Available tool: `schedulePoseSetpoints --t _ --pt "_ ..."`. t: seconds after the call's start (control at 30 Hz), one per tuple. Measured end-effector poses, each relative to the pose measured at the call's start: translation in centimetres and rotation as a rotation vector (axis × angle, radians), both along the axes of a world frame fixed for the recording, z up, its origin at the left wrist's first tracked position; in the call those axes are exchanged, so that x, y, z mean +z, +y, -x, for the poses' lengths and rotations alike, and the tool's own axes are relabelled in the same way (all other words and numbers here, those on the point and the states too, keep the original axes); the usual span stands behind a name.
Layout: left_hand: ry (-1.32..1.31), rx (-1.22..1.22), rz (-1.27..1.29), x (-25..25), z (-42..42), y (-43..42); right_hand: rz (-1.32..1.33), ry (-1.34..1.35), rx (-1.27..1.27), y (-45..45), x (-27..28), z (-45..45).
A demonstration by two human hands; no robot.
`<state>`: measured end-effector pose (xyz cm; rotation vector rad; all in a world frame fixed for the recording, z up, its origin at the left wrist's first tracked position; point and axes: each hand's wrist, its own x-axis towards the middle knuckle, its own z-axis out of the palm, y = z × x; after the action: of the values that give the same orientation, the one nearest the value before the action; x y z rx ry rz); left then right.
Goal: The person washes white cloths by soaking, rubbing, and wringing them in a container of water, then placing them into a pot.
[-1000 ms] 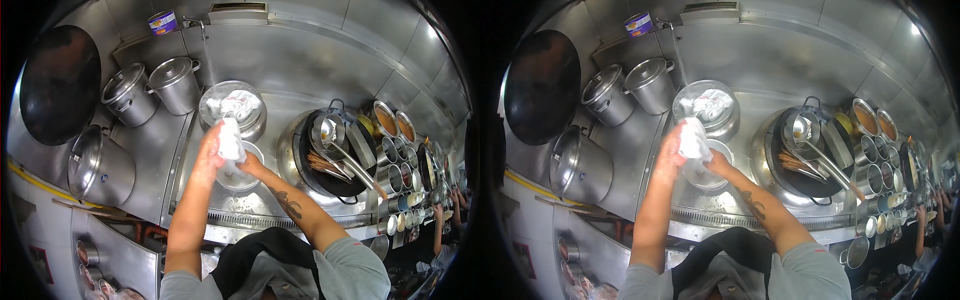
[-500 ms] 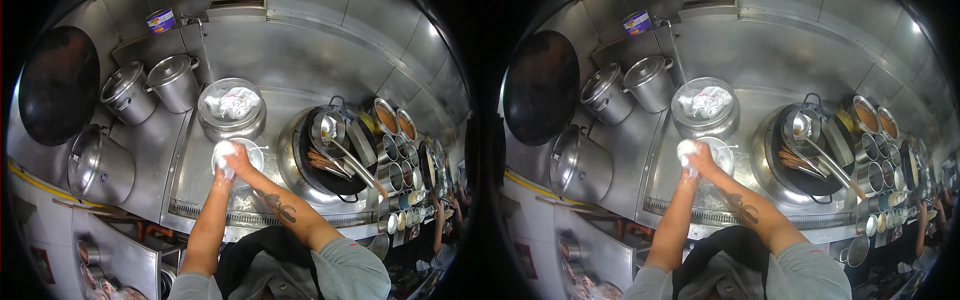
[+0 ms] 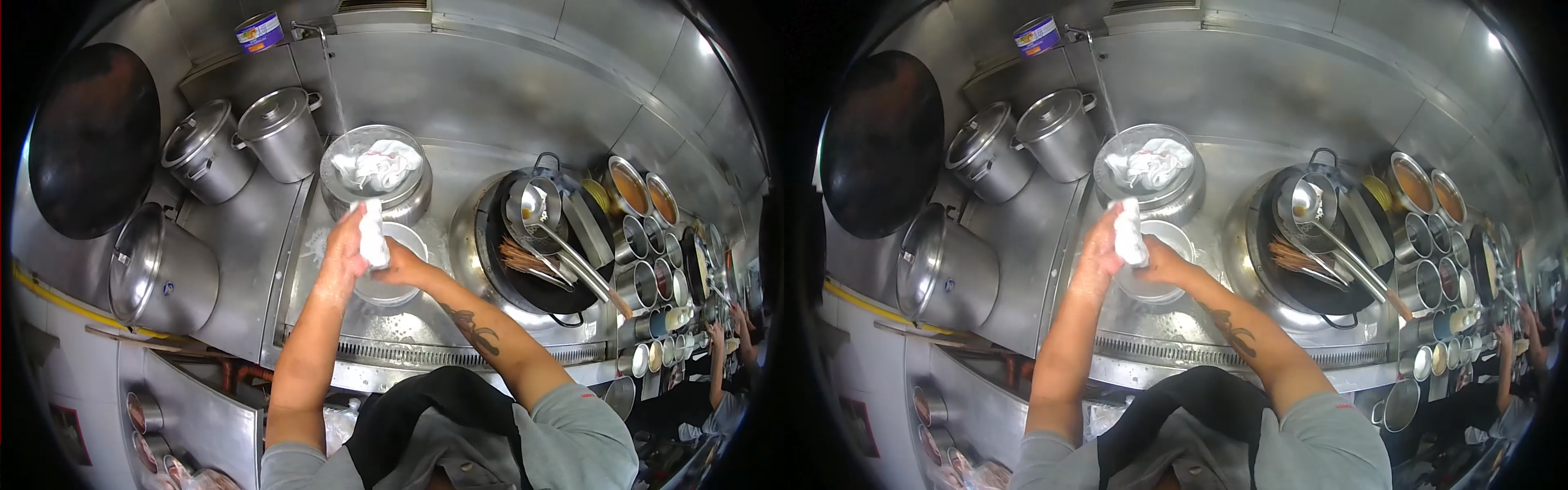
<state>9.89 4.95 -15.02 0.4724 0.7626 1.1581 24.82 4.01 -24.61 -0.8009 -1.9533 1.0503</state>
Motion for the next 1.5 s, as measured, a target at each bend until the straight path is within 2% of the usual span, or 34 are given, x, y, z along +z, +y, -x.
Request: schedulePoseSetpoints --t 0.03,0.13,0.23,0.27,0.33,0.37,0.4,0.43,0.5,0.53,0.6,0.63,0.73,0.77,0.87,0.9,1.0,1.07,1.13,1.17,1.27,1.37,1.43,1.47,1.5 --pt "-0.066 0.021 -0.032 1.7 0.1 0.2 -0.085 -0.111 -0.184 0.2 -1.0 0.1" --pt "-0.167 0.174 -0.143 8.3 1.2 -2.7 0.588 0.321 -0.41 3.1 -6.5 -1.4" --pt "-0.205 0.315 -0.151 2.6 4.5 -2.6 0.865 1.051 -0.288 3.0 -0.2 -3.0" --pt "-0.204 0.365 -0.134 -0.2 4.8 -2.5 0.85 1.171 -0.206 2.7 1.6 -2.7" --pt "-0.191 0.264 0.037 -6.1 2.9 -2.7 0.817 1.401 -0.034 2.3 3.8 -0.4" --pt "-0.191 0.224 0.106 -8.2 1.5 -3.1 0.666 1.322 -0.014 2.6 2.9 1.2" --pt "-0.204 0.203 0.138 -9.0 -0.1 -3.4 0.646 1.183 -0.077 1.6 3.2 2.1" --pt "-0.186 0.192 0.089 -9.1 -0.7 -2.8 0.443 0.929 -0.243 2.2 -0.4 3.7" --pt "-0.156 0.166 0.006 -10.0 -1.8 -1.7 -0.04 0.529 -0.272 -0.5 1.0 4.1" --pt "-0.323 0.07 -0.18 -15.4 0.0 0.4 -0.271 0.322 -0.277 -1.3 1.7 4.1" --pt "0.363 0.203 -0.11 -9.6 1.1 0.8 -0.314 -0.088 -0.18 -1.3 1.4 2.4" --pt "0.623 0.261 -0.076 -9.5 1.4 2.0 -0.339 -0.292 -0.127 -1.0 1.3 1.3" --pt "0.993 0.134 -0.276 -6.6 3.1 1.6 -0.45 -0.586 -0.14 -1.4 -0.4 -1.5" --pt "1.148 0.061 -0.285 -6.4 3.6 2.1 -0.065 -0.651 0.1 -0.5 -0.2 -2.4" --pt "0.938 -0.006 -0.424 -3.8 2.6 1.2 -0.05 -0.382 0.02 0.5 1.2 -2.7" --pt "0.881 -0.014 -0.388 -3.0 2.0 1.1 -0.162 -0.234 -0.003 0.7 1.6 -2.5" --pt "0.667 -0.006 -0.275 0.3 0.5 1.3 -0.194 -0.074 0.031 0.9 3.1 -0.2" --pt "0.46 0.047 -0.185 4.0 -0.3 0.9 0.039 -0.073 -0.069 0.6 2.2 0.3" --pt "0.301 0.07 -0.223 8.9 0.1 -0.7 0.211 0.033 -0.136 2.3 -2.5 0.7" --pt "0.222 0.083 -0.239 10.6 0.5 -1.2 0.324 0.191 -0.127 3.2 -4.8 0.4" --pt "0.077 0.175 -0.303 11.9 4.3 -2.4 0.626 0.511 -0.234 3.4 -4.5 -1.9" --pt "-0.144 0.143 -0.175 7.2 6.7 -3.6 1.099 1.04 0.005 5.5 -4.4 -4.6" --pt "-0.184 0.08 -0.147 0.1 6.4 -3.8 1.051 1.262 -0.05 4.5 -1.5 -3.5" --pt "-0.236 0.029 -0.064 -4.2 5.9 -3.4 1.026 1.367 -0.075 3.7 0.4 -2.5" --pt "-0.138 0.051 0.124 -6.6 4.2 -3.6 0.951 1.393 0.016 3.0 1.7 -1.2"
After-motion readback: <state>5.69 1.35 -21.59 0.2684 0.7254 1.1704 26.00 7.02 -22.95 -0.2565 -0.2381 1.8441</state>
